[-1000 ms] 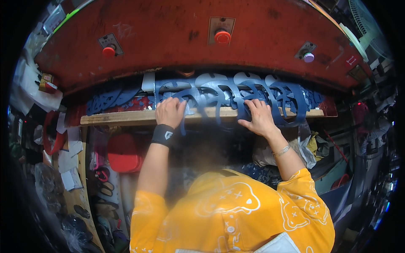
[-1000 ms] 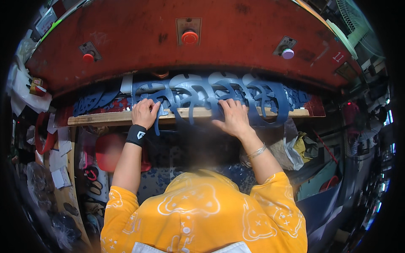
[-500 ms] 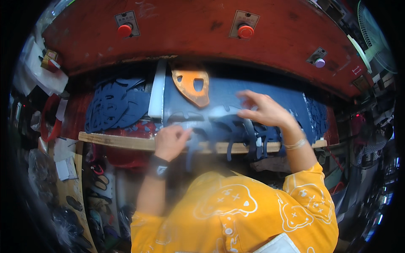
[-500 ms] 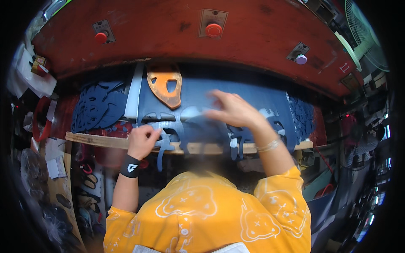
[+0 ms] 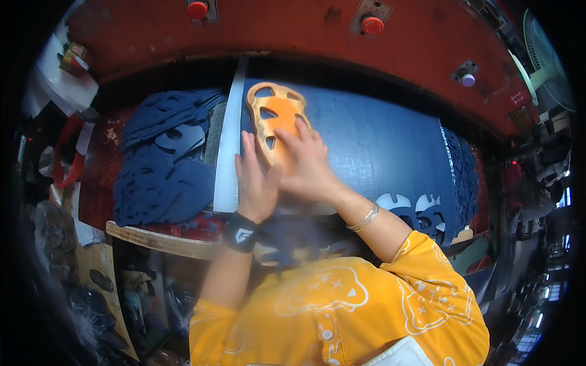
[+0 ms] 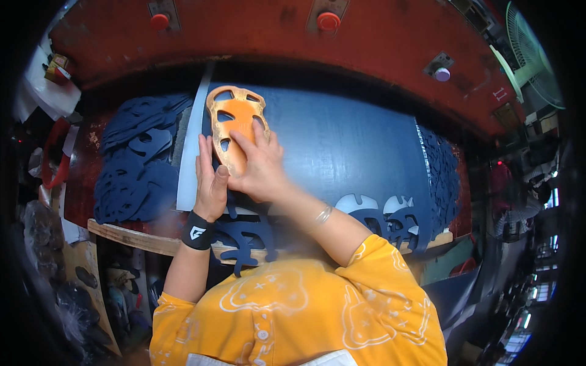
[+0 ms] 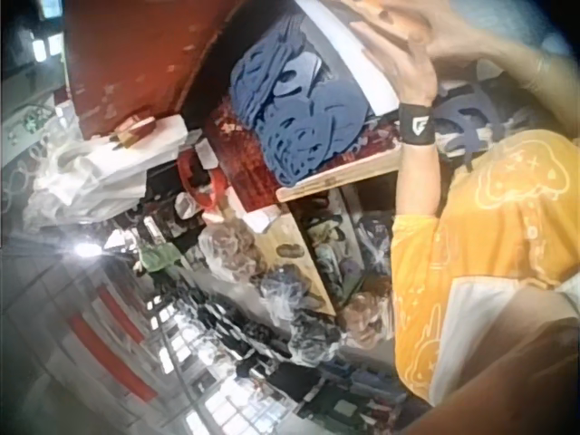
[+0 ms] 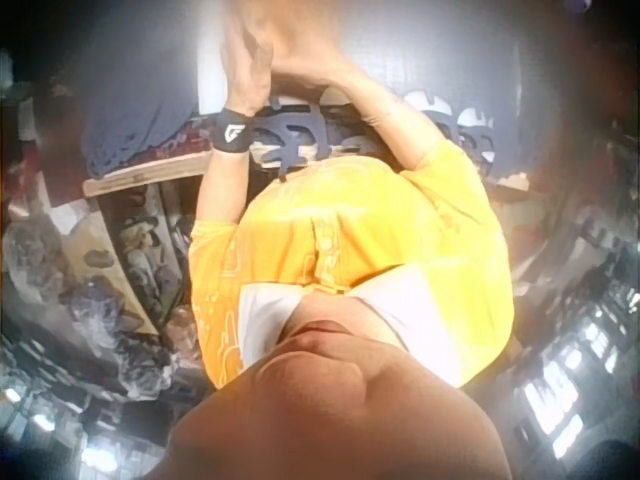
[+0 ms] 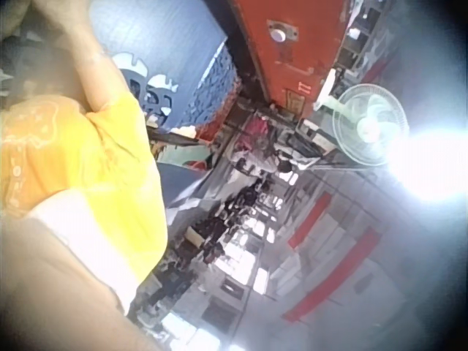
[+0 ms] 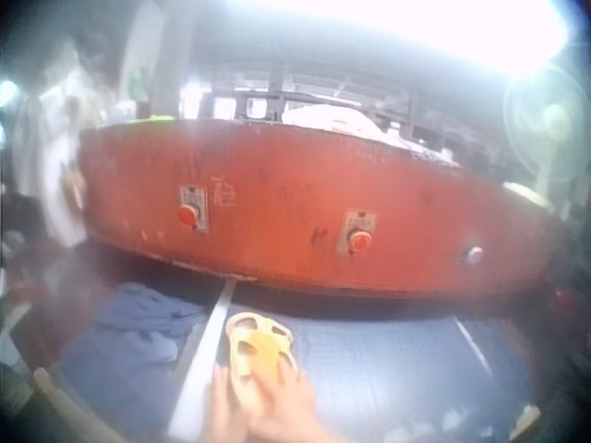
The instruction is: The person repeatedly places a blue rubber sheet onto a red industrial press, uses a wooden squeegee to press it, and removes cut-out shapes from the sheet. The person stacks the cut-out shapes and continues the cycle with additional sheets.
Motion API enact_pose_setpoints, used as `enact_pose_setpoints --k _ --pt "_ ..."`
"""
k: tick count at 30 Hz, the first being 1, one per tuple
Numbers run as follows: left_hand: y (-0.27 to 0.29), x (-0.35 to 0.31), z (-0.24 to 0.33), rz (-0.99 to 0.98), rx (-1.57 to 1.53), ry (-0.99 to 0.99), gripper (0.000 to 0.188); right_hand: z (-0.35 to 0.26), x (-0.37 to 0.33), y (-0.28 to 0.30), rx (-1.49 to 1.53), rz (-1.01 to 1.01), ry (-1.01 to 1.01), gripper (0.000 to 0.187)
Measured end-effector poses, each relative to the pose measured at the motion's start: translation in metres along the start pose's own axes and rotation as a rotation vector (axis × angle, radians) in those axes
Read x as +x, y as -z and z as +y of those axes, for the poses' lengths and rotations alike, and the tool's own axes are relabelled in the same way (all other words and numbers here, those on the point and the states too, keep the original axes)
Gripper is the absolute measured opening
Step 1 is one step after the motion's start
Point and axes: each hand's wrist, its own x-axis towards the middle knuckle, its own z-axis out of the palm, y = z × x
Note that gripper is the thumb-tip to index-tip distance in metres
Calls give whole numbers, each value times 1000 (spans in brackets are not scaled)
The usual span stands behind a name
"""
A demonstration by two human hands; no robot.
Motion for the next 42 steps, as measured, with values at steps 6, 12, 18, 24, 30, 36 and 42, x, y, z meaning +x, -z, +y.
enact_pose_setpoints --k 6,12,18,24,30,36,42 --pt "3 -4 6 -271 759 -96 104 22 3 35 759 -91 -155 85" --pt "3 -13 18 -262 884 -58 96 37 -18 69 930 -55 -188 76" --pt "1 -15 18 -238 891 -81 94 40 -32 82 8 -22 -72 70" --pt "0 -17 17 -216 867 -102 91 33 -40 72 -319 -154 -142 65" --pt "15 -22 19 -124 533 -160 66 70 -73 98 -178 93 -84 69" --pt "32 -89 43 -194 -237 152 11 104 -128 102 -658 150 -371 56" --pt "-31 -131 35 -212 338 -334 16 125 -126 101 -305 480 -164 50"
